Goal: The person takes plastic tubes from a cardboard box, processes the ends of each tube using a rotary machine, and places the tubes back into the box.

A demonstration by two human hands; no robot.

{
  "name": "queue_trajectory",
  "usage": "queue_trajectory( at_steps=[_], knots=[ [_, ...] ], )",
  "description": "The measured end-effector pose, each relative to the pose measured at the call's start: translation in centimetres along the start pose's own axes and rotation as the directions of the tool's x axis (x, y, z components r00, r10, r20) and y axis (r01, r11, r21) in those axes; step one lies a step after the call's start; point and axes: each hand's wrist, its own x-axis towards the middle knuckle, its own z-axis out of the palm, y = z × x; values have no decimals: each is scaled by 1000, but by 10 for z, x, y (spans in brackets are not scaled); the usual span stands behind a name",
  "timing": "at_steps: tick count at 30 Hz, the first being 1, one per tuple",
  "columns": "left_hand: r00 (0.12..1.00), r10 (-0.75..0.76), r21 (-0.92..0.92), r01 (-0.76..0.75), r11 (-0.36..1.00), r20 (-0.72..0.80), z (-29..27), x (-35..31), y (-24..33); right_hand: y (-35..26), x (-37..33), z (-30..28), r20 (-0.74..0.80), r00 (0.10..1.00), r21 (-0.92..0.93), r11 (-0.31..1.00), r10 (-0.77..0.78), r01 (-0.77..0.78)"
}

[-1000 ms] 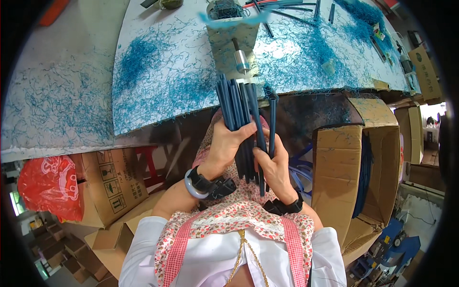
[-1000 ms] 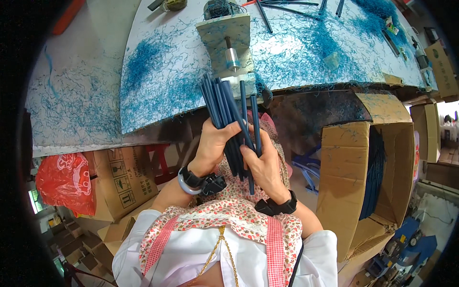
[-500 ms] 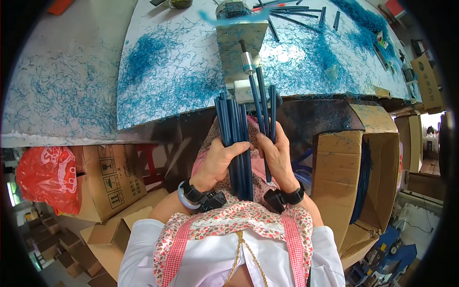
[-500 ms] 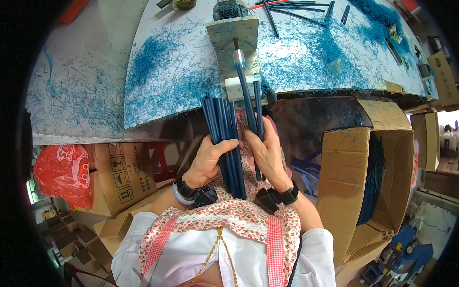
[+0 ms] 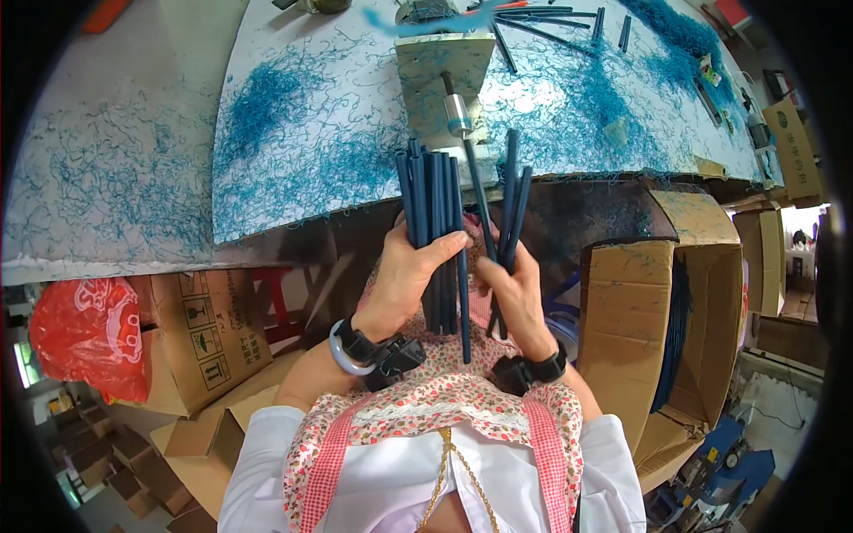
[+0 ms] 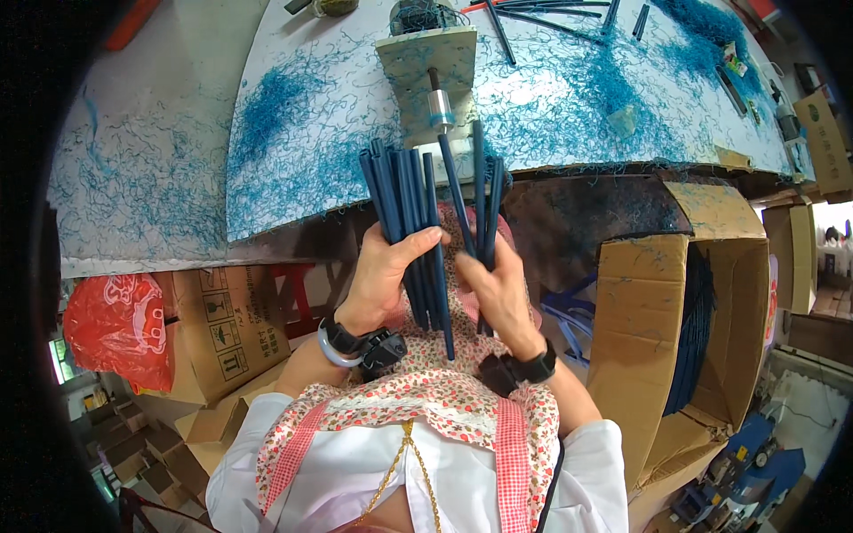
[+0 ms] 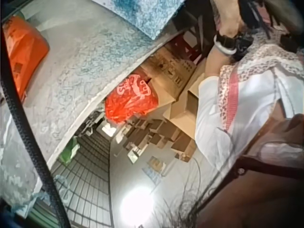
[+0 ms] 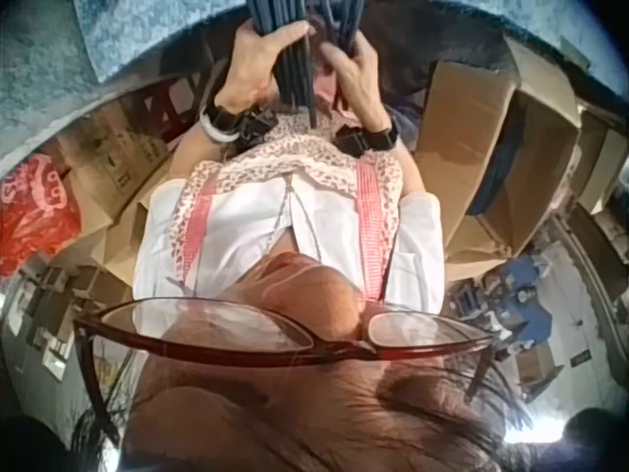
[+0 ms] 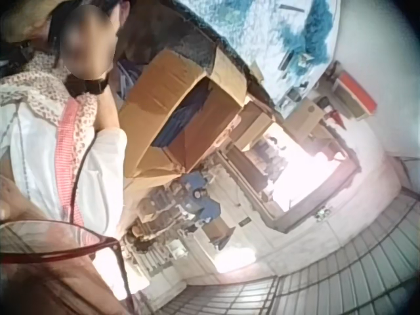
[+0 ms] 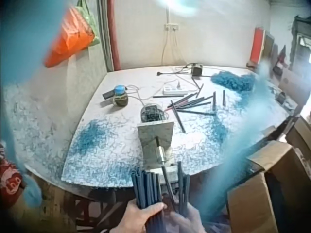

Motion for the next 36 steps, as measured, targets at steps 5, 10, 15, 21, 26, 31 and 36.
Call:
queue_trajectory(
  at_steps=[5, 10, 15, 21, 26, 31, 36],
  knots=[
    [998, -54, -150, 59, 987, 41, 12, 13, -6, 1, -23, 11, -52, 999, 115, 993, 3, 3],
    [998, -48, -87, 51, 995, 38, 18, 3, -23, -4, -8, 1, -158, 986, 36, 998, -41, 48],
    [978, -206, -136, 207, 969, 18, 4, -19, -22, -1, 1, 6, -66, 994, 182, 978, -90, 101],
    [992, -116, -105, 120, 987, 44, -6, -13, -30, 0, -13, 6, -97, 984, 155, 974, -152, 165],
    [997, -70, -74, 68, 995, -18, -7, -24, -7, 2, 6, 7, 54, 994, 118, 989, -100, 93],
    [998, -61, 32, 61, 998, -19, 9, -11, 8, 0, -8, -1, 31, 999, 175, 984, -8, 3],
    [1000, -6, -127, 10, 992, 31, 17, 4, -8, -4, -32, 8, -30, 1000, 95, 995, 0, 3]
  ],
)
